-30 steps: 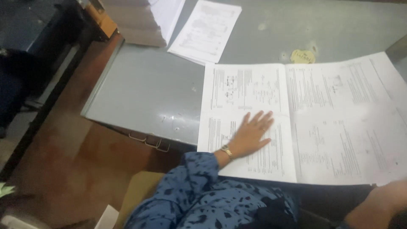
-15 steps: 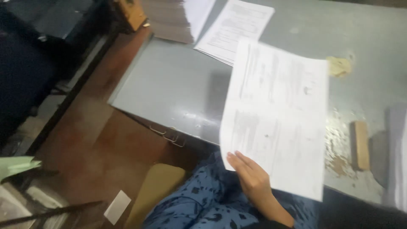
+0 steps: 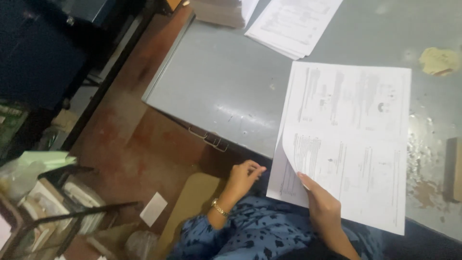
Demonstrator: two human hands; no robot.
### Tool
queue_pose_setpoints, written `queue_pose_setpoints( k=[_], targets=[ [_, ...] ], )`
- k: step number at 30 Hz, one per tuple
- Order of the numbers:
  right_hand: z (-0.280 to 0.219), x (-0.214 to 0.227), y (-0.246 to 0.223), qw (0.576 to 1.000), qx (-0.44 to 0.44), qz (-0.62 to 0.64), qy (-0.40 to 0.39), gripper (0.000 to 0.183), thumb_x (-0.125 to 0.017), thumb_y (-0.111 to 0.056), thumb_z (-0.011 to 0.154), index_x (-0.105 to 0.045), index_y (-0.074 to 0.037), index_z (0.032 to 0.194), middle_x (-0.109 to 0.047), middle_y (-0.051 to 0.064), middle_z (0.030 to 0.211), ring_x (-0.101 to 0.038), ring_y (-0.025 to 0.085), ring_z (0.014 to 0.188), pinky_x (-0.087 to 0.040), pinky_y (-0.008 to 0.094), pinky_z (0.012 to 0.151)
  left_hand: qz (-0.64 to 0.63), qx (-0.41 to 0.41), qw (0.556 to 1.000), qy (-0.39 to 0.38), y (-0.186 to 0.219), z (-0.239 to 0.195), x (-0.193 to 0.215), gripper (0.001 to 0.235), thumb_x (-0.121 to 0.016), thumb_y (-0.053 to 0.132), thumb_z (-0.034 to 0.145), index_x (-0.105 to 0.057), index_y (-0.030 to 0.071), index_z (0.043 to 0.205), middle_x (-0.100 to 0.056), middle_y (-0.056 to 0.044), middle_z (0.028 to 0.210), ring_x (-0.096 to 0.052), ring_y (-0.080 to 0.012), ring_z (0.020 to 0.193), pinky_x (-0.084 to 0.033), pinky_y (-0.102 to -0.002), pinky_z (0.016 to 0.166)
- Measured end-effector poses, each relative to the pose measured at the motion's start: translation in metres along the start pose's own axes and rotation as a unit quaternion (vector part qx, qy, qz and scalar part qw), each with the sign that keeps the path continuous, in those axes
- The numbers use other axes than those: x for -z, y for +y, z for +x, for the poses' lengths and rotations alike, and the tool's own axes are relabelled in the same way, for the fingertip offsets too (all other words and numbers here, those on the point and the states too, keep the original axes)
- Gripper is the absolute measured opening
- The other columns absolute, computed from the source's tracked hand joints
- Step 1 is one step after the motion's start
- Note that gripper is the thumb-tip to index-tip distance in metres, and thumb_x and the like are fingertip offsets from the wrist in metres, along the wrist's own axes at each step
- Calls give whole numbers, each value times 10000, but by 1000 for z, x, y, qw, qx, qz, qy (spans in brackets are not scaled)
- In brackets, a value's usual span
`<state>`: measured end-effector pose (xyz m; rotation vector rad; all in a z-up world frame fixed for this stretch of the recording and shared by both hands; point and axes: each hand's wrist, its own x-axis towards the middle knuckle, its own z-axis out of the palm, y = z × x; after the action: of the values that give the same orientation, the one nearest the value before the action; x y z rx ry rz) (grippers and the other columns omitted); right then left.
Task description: Folding printed sheets of paper and stacking them on a desk
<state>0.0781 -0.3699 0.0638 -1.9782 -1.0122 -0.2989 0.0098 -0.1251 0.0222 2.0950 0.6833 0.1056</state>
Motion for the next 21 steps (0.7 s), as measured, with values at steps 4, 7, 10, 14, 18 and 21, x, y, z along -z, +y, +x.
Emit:
queue_pose_setpoints(
  k=[4,7,10,14,18,21],
  targets=[
    [-9,-3,3,1000,-15,-9,-15,298,-565,-42,1023,-684,-54,1296,-700,66,1320,-684,199,1206,-484,335,1158,-183,71,972,-129,11,-2,-11,310,-668,301,951,-738,66,1141,-778,-75,941,-718,-137,712,-625,-259,671],
    [-22,-6,5,999,-48,11,-14,296,-567,-61,1021,-695,-78,1287,-707,50,1311,-680,180,1211,-481,317,1156,-158,50,975,-146,51,21,1,360,-596,291,993,-665,90,1283,-781,-70,1063,-736,-147,806,-632,-252,699],
    [-27,-3,6,998,-59,23,-13,295,-557,-51,1018,-696,-64,1277,-709,68,1307,-683,186,1212,-487,310,1154,-178,90,969,-146,65,65,-5,387,-565,230,1015,-594,128,1387,-764,-75,1151,-720,-151,813,-567,-224,619],
    [-28,-5,-1,991,-63,117,2,326,-652,12,924,-688,-12,1247,-694,137,1318,-681,247,1236,-475,376,1205,-355,129,915,-144,51,125,-25,576,-666,222,904,-543,-22,1412,-700,-185,1242,-703,-232,1056,-595,-350,940],
    [-33,-10,6,993,-60,97,-24,298,-594,-27,963,-695,-18,1243,-699,93,1324,-680,201,1236,-470,347,1194,-298,138,933,-145,67,122,-14,445,-673,143,899,-634,14,1323,-735,-146,1192,-710,-215,1079,-604,-346,942],
    [-22,-11,2,997,-26,55,-54,300,-549,-39,995,-689,-50,1260,-695,80,1338,-690,211,1224,-492,337,1156,-352,107,916,-159,51,128,-19,402,-644,140,949,-637,-8,1322,-728,-157,1203,-723,-232,1045,-618,-347,917]
  ],
)
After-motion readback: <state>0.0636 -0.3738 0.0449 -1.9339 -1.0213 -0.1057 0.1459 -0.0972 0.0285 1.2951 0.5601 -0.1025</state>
